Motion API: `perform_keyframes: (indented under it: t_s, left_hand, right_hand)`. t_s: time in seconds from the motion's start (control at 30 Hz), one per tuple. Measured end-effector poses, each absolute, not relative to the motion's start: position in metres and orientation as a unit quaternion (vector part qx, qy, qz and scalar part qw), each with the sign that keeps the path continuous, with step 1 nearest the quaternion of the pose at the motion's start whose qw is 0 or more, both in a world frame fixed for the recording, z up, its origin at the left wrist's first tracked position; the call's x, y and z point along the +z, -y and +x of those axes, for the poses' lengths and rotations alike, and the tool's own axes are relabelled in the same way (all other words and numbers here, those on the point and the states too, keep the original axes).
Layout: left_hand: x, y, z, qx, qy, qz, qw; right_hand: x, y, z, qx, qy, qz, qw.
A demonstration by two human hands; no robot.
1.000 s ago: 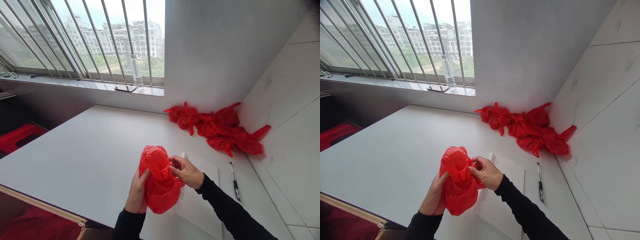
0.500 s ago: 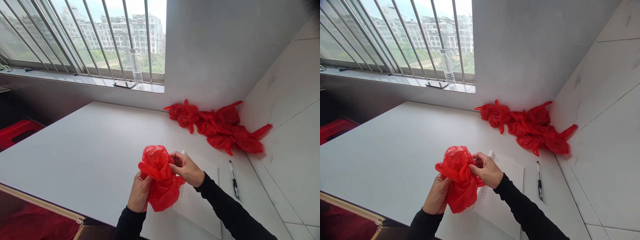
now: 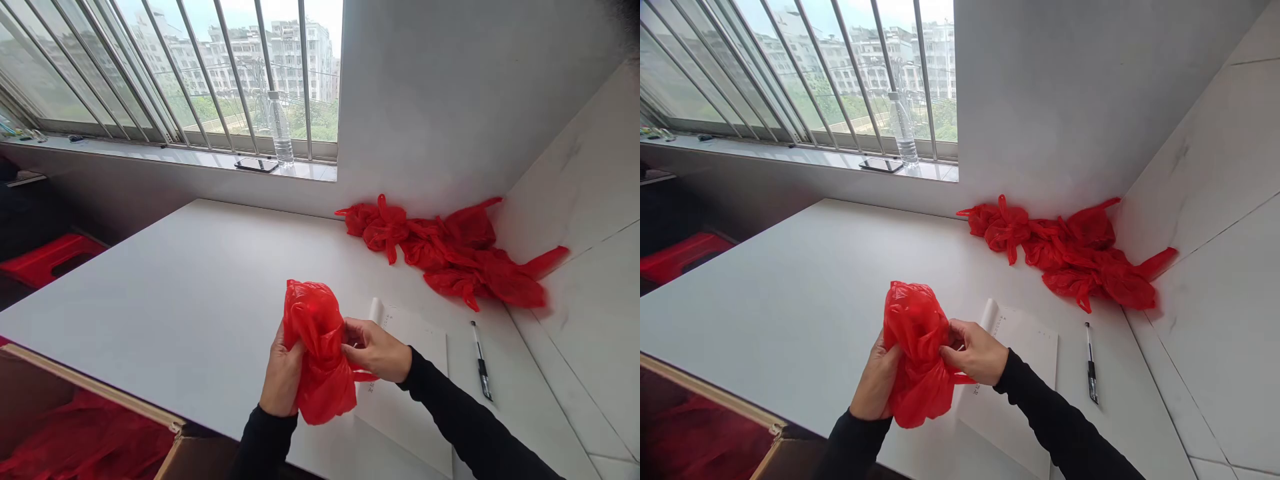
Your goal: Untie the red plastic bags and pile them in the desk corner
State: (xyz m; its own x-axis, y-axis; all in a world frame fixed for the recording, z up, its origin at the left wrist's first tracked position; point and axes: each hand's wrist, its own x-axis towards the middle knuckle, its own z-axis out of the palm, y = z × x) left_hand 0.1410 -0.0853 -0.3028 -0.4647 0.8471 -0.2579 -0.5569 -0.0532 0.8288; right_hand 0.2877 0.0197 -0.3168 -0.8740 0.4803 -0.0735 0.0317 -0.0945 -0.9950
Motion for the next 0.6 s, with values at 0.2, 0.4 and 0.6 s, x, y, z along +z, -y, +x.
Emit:
perform_keyframes:
  t_s: [0.2, 0.4, 0.6]
  left_hand:
    - [-0.297, 0.091, 0.143, 0.665, -0.427, 0.169, 0.59]
    - [-0.304, 0.087, 0.139, 0.688, -0.447, 0.162, 0.549]
    - [-0.308, 0.089, 0.138, 0.699, -0.458, 0.159, 0.526]
  right_hand:
    - [-0.314, -0.024, 0.286, 0.73, 0.607, -0.188, 0.25]
    - [-0.312, -0.028, 0.291, 0.724, 0.636, -0.206, 0.173]
    - [-0.314, -0.025, 0.289, 0.736, 0.622, -0.191, 0.19]
